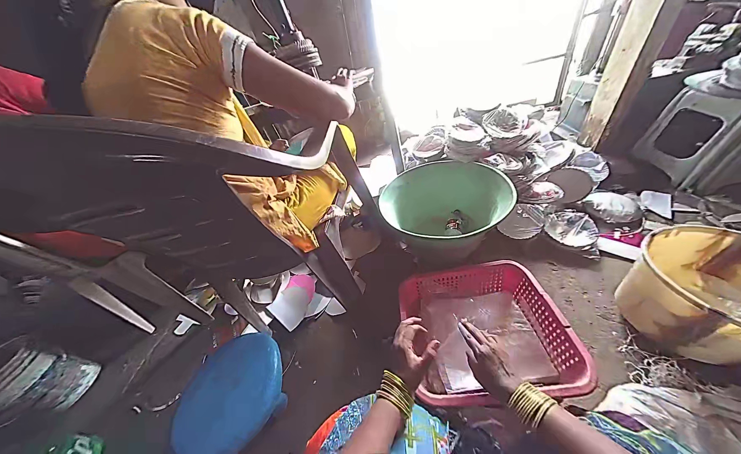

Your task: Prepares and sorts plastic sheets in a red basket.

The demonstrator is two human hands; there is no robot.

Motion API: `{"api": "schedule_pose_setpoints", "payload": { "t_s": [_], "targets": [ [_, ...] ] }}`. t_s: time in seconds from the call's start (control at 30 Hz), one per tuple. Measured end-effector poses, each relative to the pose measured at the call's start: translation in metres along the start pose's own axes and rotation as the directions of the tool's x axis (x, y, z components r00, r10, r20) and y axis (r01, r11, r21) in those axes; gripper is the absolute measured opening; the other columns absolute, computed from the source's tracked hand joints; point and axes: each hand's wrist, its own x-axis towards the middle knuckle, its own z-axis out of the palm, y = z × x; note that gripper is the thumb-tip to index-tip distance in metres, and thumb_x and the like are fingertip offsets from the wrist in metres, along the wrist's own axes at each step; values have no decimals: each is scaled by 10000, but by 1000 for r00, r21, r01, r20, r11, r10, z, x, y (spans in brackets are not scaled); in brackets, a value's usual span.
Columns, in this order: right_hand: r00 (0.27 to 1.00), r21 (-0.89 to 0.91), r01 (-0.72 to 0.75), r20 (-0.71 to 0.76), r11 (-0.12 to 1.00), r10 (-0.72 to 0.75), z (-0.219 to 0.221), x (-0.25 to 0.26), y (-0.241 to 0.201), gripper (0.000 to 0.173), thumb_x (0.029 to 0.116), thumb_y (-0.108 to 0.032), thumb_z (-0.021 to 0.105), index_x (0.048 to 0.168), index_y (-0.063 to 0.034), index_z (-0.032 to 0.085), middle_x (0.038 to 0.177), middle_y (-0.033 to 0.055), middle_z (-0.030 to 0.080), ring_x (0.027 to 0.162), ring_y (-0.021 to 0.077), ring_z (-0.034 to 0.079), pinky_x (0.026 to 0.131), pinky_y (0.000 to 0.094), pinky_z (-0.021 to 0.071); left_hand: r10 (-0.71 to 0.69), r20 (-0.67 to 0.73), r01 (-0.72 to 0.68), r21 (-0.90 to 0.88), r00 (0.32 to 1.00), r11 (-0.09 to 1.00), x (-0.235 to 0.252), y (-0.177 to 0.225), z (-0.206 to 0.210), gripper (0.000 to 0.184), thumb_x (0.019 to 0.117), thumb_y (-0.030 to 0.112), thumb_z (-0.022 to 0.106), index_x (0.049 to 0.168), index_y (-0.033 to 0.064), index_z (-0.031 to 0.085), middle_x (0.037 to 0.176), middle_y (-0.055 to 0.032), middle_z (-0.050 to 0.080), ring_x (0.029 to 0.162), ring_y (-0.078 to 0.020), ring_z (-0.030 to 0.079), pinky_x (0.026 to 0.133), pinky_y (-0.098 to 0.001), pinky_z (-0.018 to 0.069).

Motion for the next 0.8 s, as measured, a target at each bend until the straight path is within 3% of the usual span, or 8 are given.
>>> {"api": "schedule_pose_setpoints", "payload": {
  "t_s": [0.07,0.13,0.2,0.27,0.37,0.47,0.6,0.8],
  "targets": [
    [950,-40,-85,298,996,93,-11,7,2,490,989,-204,609,1457,-58,576,1524,136,538,1413,349,490,1158,573,327,171,65,-173,37,983,984,-3,9,18,446,878,430,708,955,-7,749,1388,-217,603,1332,-350,545,1125,-480,439],
    [959,-20,-64,274,998,67,-17,11,3,380,996,-263,611,1310,-69,700,1385,124,658,1371,342,533,1139,580,343,255,171,-262,19,952,965,-6,16,37,234,852,264,745,944,54,793,1429,-206,583,1390,-377,482,1161,-538,377],
    [981,-1,-40,191,999,40,-17,8,5,250,993,-180,608,1132,-55,774,1224,124,737,1267,348,615,1087,578,398,249,283,-286,99,926,953,-8,18,54,236,825,145,740,1035,56,801,1465,-215,557,1422,-397,454,1174,-576,342],
    [990,-8,-12,139,1000,13,-13,4,8,210,978,-94,587,1005,-29,784,1078,144,766,1131,363,681,985,579,464,78,404,-198,265,911,944,-7,18,63,338,856,151,717,1172,40,763,1526,-235,487,1458,-405,405,1185,-585,308],
    [957,15,-55,287,998,48,-24,5,2,280,1000,-25,511,1138,-12,754,1188,178,733,1161,381,670,1009,541,490,-285,510,-27,521,812,853,2,24,62,433,966,239,624,1344,30,661,1606,-204,390,1522,-358,303,1232,-547,221],
    [938,-1,-85,337,996,81,-30,6,-1,372,952,52,475,1186,-47,747,1253,159,712,1195,370,651,994,519,508,-475,426,101,654,770,750,10,30,58,506,1030,341,553,1373,-26,608,1587,-183,426,1487,-338,371,1213,-506,276],
    [951,-38,-147,271,988,152,-37,6,3,356,957,56,477,1165,-33,751,1242,185,706,1199,389,644,983,519,516,-364,235,151,618,901,772,14,23,46,377,1004,173,578,1320,-13,664,1466,-186,568,1323,-372,559,1107,-512,425],
    [933,-101,-316,148,943,328,-55,18,17,311,1027,-67,489,1225,-17,724,1304,197,681,1192,375,663,996,539,514,-298,121,201,502,947,841,18,25,36,372,995,44,516,1334,6,663,1424,-181,607,1163,-360,681,990,-518,538]
  ]
}}
